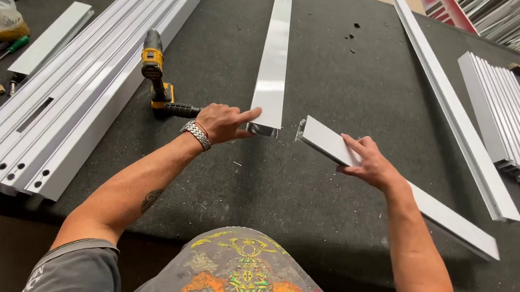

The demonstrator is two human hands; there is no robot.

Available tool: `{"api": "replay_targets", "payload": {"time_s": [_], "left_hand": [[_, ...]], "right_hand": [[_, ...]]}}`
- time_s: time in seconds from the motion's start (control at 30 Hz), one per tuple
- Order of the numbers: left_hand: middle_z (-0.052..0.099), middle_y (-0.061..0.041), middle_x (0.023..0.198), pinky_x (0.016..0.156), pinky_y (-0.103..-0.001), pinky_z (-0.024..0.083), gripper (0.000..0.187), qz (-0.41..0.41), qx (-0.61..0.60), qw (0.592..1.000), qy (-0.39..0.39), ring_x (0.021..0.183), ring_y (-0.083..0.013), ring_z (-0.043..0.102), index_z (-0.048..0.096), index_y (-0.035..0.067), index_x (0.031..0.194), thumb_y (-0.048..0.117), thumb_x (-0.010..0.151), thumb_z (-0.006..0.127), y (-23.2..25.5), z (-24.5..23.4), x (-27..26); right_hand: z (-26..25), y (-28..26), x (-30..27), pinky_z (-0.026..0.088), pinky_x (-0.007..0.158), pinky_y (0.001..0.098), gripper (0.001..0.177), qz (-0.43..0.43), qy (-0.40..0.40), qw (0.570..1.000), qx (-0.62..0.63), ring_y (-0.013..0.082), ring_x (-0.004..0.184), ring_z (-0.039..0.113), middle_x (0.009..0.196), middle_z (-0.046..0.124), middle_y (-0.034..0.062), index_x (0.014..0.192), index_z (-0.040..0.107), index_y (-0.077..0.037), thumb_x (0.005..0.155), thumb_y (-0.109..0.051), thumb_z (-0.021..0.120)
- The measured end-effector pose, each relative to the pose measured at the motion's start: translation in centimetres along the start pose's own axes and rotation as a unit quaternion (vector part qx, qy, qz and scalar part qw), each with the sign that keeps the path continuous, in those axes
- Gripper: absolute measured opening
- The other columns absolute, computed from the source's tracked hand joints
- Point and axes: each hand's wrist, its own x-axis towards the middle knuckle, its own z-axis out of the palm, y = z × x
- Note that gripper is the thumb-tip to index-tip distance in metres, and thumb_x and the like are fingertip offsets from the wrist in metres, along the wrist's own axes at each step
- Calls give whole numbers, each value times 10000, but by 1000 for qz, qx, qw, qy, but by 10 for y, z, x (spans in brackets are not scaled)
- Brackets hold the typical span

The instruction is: The person aligns two white metal frame pieces on a dark workbench and inserts a long metal screw into the corner joint using a screwdriver.

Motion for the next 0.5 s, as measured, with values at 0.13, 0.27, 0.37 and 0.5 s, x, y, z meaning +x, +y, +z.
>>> {"api": "replay_targets", "payload": {"time_s": [0.13,0.27,0.37,0.5], "left_hand": [[651,-55,719,670,-466,620,716,-15,-13,1000,2,691,-312,724,389,432,1538,641,898,632,5,-6,-2],[664,-52,734,689,-467,620,727,-13,-16,1000,9,701,-309,730,389,432,1537,660,895,641,7,-7,1],[661,-62,733,680,-477,616,737,-7,-25,1000,17,704,-330,733,378,446,1533,673,881,636,7,4,6],[673,-73,743,690,-485,613,719,-10,-32,999,12,716,-340,735,385,431,1529,657,894,636,10,-4,8]], "right_hand": [[-9,8,15,484,1014,434,980,21,-46,998,21,356,1230,518,1255,516,188,1596,452,-290,720,-357,885],[-23,6,27,473,1011,413,981,50,-68,996,25,321,1219,517,1255,533,171,1590,473,-311,709,-366,902],[-29,-13,32,476,971,380,988,71,-82,994,31,267,1181,531,1248,544,125,1586,469,-358,705,-416,912],[-19,6,47,474,907,352,978,58,-104,992,46,241,1096,534,1214,540,101,1581,479,-375,708,-388,920]]}}
